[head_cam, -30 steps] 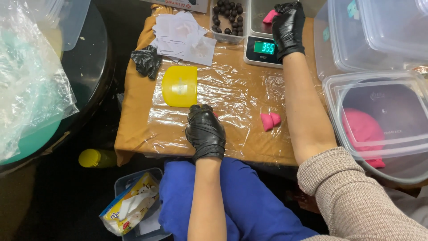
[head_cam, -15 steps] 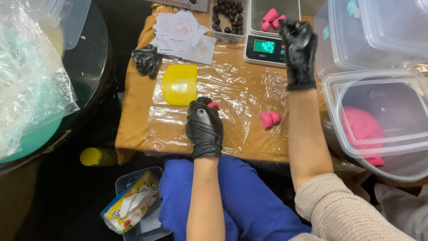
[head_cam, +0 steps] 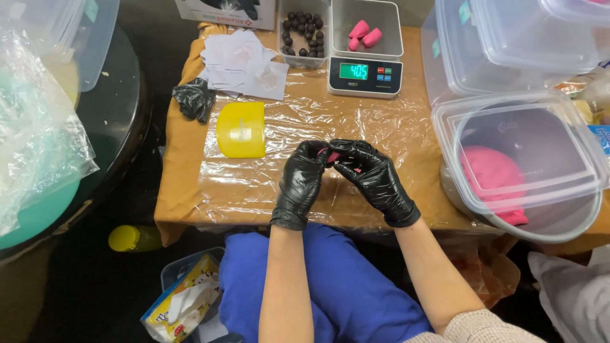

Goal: Organizing and portioning small pieces of pink dough into containers on a work table.

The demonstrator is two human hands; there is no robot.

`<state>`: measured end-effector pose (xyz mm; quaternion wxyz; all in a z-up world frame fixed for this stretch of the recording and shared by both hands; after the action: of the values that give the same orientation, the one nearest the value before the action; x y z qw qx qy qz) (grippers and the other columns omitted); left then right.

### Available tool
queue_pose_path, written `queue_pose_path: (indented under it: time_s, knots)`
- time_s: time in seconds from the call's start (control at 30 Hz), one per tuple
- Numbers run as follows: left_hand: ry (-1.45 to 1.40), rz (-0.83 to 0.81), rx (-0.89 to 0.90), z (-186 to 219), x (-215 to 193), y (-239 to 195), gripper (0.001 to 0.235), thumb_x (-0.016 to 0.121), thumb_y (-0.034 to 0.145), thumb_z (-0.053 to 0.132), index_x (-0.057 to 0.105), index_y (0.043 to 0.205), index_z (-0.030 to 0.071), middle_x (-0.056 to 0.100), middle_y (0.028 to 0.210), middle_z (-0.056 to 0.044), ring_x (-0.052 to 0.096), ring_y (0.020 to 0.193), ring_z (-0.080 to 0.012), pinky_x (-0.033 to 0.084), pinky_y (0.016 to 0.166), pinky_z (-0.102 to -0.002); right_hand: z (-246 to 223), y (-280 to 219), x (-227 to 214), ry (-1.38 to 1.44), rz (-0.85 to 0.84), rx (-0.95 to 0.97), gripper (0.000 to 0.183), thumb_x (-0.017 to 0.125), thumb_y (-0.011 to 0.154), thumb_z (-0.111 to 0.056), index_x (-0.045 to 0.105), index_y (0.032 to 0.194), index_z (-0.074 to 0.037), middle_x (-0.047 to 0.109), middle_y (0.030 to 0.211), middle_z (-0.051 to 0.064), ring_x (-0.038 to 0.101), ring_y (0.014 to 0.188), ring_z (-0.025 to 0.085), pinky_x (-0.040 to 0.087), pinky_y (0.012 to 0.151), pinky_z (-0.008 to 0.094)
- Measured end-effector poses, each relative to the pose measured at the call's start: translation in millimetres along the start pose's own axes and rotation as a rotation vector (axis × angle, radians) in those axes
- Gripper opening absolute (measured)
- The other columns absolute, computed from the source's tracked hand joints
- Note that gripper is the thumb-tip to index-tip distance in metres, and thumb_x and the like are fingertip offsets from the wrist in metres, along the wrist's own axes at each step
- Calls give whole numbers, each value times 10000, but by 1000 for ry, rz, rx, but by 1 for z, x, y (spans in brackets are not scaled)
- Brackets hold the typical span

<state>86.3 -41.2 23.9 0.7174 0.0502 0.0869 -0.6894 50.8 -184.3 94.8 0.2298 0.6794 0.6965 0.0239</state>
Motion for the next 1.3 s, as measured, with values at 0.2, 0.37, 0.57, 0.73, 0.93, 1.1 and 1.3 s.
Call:
queue_pose_path:
  time_s: [0.2,0.37,0.57,0.73,0.93,1.1,1.3]
  knots:
    - [-10,-145,-15,-6,18,-8,352,706,947,328,704,1209,93,780,1045,-152,778,926,-265,609,827,-425,22,16,-30,-155,90,52,219,851,839,-40,800,1047,-83,767,1012,119,746,990,250,610,864,374]
    - [9,-83,113,-1,12,-12,383,671,959,313,679,1246,58,750,1139,-157,748,1028,-266,591,903,-398,65,99,-85,-400,317,-110,164,815,974,-128,772,1132,-119,764,1053,143,731,1014,318,580,900,453]
    - [35,-4,268,7,2,-8,421,630,973,293,650,1290,15,713,1251,-164,711,1150,-268,569,995,-366,114,211,-101,-504,470,-277,258,754,794,62,802,1001,-83,811,974,95,802,855,204,702,766,298]
    - [36,-2,202,6,0,-7,445,613,966,328,657,1291,28,716,1253,-165,704,1164,-277,540,1006,-366,140,256,-85,-356,387,-303,281,666,744,85,829,892,-89,803,866,41,767,786,180,654,621,302]
    - [35,-7,211,7,0,-8,454,607,967,322,647,1304,20,710,1259,-180,695,1178,-295,540,1006,-380,134,263,-53,-322,175,-221,214,696,857,13,828,979,-103,818,924,39,738,759,126,620,661,267]
    - [44,5,232,4,0,-8,443,607,968,317,648,1303,30,710,1254,-177,695,1172,-292,537,1007,-379,115,245,-57,-177,199,-55,295,408,940,-51,702,947,-31,813,746,84,769,570,102,704,620,258]
    - [70,26,250,5,2,-7,418,618,973,302,658,1286,28,719,1238,-170,694,1165,-291,534,1013,-382,112,233,-65,-221,269,-79,296,392,875,-24,678,937,-71,759,778,73,740,600,123,668,567,277]
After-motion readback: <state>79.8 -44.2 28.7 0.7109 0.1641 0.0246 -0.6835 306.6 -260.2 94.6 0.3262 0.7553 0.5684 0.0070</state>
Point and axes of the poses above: each hand's wrist, its own y-axis towards the middle knuckle, its own x-axis out of the palm, z = x × y, the point moved 8 cm from there along y, towards the middle knuckle
